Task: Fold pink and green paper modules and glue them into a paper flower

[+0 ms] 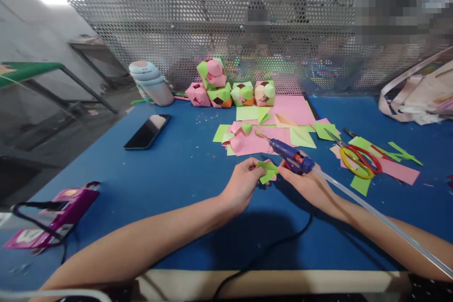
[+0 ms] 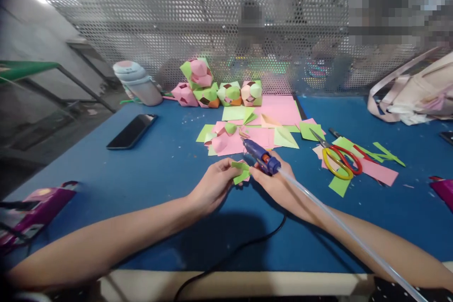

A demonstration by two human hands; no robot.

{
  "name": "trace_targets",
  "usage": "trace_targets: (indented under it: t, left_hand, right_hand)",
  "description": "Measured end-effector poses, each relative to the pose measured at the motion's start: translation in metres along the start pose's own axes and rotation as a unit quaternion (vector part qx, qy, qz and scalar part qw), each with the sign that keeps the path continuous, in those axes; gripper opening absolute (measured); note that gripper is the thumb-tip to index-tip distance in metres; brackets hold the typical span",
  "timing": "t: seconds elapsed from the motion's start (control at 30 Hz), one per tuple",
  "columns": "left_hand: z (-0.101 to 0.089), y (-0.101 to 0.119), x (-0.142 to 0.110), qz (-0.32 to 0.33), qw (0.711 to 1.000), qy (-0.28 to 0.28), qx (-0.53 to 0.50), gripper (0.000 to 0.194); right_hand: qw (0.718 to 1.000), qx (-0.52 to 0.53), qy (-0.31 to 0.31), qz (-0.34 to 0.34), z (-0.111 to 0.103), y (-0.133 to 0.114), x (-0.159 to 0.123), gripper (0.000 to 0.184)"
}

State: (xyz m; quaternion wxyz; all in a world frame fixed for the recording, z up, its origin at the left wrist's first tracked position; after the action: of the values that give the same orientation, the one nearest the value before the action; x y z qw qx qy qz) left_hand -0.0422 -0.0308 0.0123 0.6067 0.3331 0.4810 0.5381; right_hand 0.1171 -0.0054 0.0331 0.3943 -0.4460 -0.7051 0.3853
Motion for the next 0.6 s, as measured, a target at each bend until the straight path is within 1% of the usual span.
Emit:
trace_targets:
  t: [0.1, 0.23, 0.43, 0.6]
  left_hand:
    - [0.013, -0.007, -0.002, -0.01, 1.0, -0.021, -0.011, 0.007]
    - [0.023, -0.013, -0.005, -0.034, 0.999, -0.022, -0.015, 0.013]
    - [0.021, -0.013, -0.008, -0.047, 0.998, -0.027, -0.015, 0.021]
    - [0.016, -0.013, -0.007, -0.031, 0.999, -0.015, 0.017, 0.023]
  right_hand:
    - [1.0, 0.009, -0.003, 0.008, 0.002, 0.003, 0.002, 0.022]
    - [1.0, 0.001, 0.025, 0.004, 0.001, 0.009, -0.001, 0.019]
    - [0.996, 0.071, 0.025, 0.057, 0.006, 0.021, -0.005, 0.022]
    - [0.997, 0.05, 0.014, 0.053, 0.007, 0.02, -0.005, 0.02]
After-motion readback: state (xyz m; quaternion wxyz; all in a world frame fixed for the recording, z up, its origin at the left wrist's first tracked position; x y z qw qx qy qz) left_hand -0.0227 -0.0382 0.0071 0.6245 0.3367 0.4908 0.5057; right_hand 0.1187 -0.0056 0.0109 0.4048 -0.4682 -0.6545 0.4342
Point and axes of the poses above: each hand's wrist, its own x-axis towards the middle knuckle, its own z-axis out of the palm, y = z × x, the point moved 2 cm from there along x, towards the middle knuckle
